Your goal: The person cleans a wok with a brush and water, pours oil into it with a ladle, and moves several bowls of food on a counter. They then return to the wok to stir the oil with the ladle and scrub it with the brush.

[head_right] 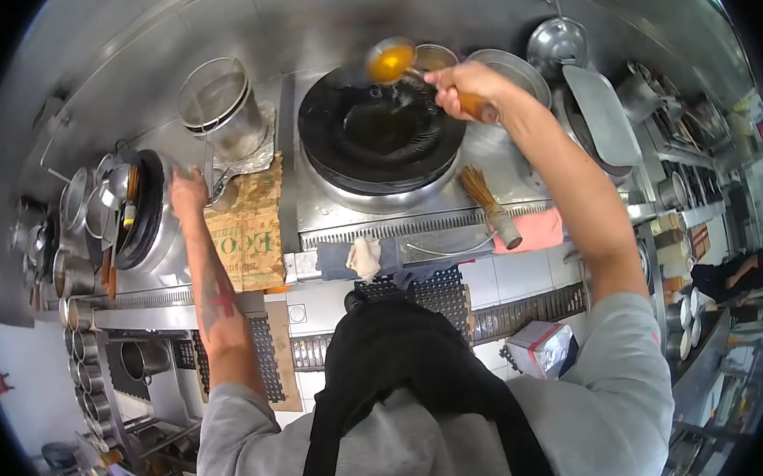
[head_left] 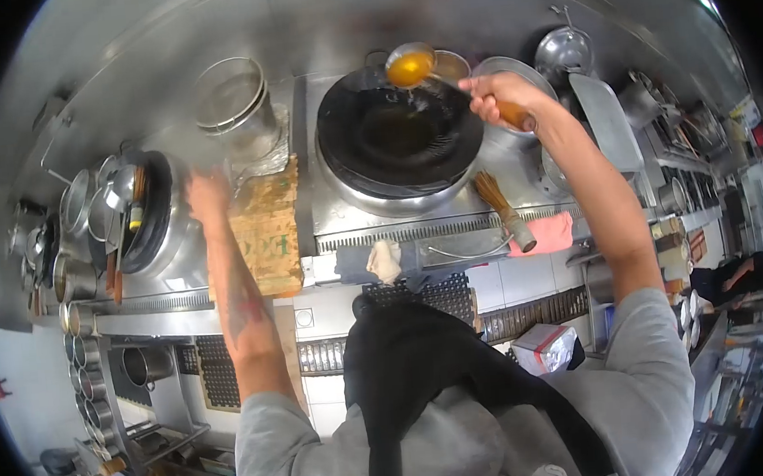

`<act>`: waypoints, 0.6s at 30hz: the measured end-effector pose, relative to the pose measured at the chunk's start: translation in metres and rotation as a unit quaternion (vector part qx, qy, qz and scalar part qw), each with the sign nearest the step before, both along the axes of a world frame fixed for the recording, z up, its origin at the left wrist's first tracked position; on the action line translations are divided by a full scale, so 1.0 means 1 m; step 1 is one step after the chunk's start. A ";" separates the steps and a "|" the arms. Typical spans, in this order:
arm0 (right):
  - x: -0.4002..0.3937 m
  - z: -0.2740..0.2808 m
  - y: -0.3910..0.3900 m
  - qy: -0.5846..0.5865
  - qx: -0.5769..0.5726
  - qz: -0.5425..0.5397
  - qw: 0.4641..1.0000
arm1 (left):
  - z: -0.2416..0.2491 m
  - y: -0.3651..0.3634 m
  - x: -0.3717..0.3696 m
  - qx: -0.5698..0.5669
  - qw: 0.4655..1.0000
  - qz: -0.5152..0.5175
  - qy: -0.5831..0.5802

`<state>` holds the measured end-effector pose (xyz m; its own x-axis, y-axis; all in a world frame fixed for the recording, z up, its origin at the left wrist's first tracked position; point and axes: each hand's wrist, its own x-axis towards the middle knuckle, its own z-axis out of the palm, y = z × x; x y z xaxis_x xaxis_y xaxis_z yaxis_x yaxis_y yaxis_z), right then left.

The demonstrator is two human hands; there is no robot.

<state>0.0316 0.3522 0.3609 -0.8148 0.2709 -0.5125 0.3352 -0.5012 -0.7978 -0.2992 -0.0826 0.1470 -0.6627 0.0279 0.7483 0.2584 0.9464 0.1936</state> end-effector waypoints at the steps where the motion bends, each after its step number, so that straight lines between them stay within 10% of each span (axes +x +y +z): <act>1: 0.012 -0.014 0.010 -0.055 0.093 0.031 0.994 | 0.052 0.028 0.066 0.027 0.996 -0.085 0.029; 2: 0.021 -0.021 0.018 -0.110 0.185 0.063 0.974 | 0.097 0.066 0.120 0.067 0.955 -0.193 -0.214; 6: 0.062 -0.037 0.027 -0.155 0.385 0.135 0.900 | 0.003 0.204 0.258 0.044 0.826 -0.513 -0.228; 11: 0.105 -0.028 -0.014 -0.121 0.543 0.118 0.822 | -0.030 0.246 0.286 0.061 0.804 -0.488 -0.334; 14: 0.112 -0.068 -0.008 -0.007 0.379 0.017 0.925 | -0.020 0.240 0.286 0.077 0.798 -0.475 -0.363; 16: 0.107 -0.114 0.009 0.164 -0.044 -0.054 0.984 | -0.013 0.230 0.279 0.105 0.799 -0.468 -0.364; 18: 0.082 -0.141 -0.033 -0.003 0.339 0.005 0.941 | 0.021 0.200 0.262 0.178 0.863 -0.456 -0.125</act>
<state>0.1133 0.3190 0.2199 -0.8161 0.5301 -0.2303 0.3435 0.1244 -0.9309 -0.0370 0.1174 0.1680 -0.6281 0.4216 0.6540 0.7728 0.2397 0.5877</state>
